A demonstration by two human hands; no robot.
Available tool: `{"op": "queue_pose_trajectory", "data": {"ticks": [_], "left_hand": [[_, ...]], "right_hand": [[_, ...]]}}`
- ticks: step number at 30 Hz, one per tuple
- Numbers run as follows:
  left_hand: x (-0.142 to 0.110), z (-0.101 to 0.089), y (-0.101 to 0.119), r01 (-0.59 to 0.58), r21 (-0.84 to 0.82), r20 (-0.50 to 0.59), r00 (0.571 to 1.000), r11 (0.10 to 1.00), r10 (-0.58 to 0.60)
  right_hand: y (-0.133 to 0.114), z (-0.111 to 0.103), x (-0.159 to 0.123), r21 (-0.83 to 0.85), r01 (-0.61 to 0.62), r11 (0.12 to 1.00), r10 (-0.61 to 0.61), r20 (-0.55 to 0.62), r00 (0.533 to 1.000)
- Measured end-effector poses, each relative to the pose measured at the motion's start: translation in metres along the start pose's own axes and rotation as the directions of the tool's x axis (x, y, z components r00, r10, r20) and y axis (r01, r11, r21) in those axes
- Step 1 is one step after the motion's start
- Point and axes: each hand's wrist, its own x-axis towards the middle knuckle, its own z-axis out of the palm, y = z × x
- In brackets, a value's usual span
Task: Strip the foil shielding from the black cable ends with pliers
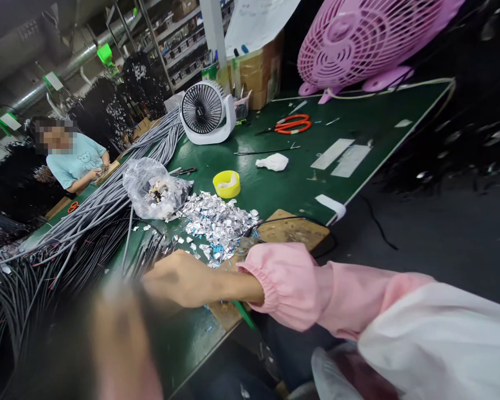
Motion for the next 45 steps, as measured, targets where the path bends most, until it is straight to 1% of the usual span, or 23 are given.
{"op": "queue_pose_trajectory", "data": {"ticks": [4,8,11,15,21,26,31,40,45], "left_hand": [[-0.002,0.002,-0.001,-0.021,0.034,-0.012,1.0,0.999,0.022],[-0.004,0.003,-0.002,-0.043,0.059,-0.026,0.999,0.997,0.045],[-0.005,0.003,-0.003,-0.054,0.071,-0.025,0.998,0.996,0.056],[-0.007,0.004,-0.003,-0.057,0.092,-0.023,0.998,0.994,0.06],[-0.011,0.005,-0.004,-0.023,0.119,-0.002,1.0,0.993,0.024],[-0.009,0.005,-0.001,0.019,0.131,0.027,0.999,0.991,-0.023],[-0.013,0.007,-0.002,0.037,0.133,0.017,0.999,0.99,-0.04],[-0.02,0.008,-0.006,0.051,0.115,0.006,0.999,0.992,-0.052],[-0.022,0.009,-0.004,0.088,0.107,-0.012,0.996,0.99,-0.087]], "right_hand": [[0.0,0.0,-0.001,0.001,-0.012,1.0,0.012,-0.013,1.0],[0.0,0.0,0.0,-0.006,-0.026,1.0,0.026,0.005,1.0],[0.0,0.0,0.0,-0.011,-0.045,0.999,0.045,-0.001,0.999],[0.001,0.001,0.001,-0.016,-0.041,0.999,0.041,-0.009,0.999],[0.002,0.001,0.001,-0.012,-0.086,0.996,0.086,-0.004,0.996],[0.003,0.0,0.002,0.012,-0.085,0.996,0.086,-0.019,0.996],[0.002,0.001,0.002,-0.018,-0.097,0.995,0.097,-0.015,0.995],[0.002,0.0,0.001,-0.025,-0.093,0.995,0.093,-0.001,0.996],[0.002,0.0,0.002,0.014,-0.129,0.992,0.129,0.007,0.992]]}}
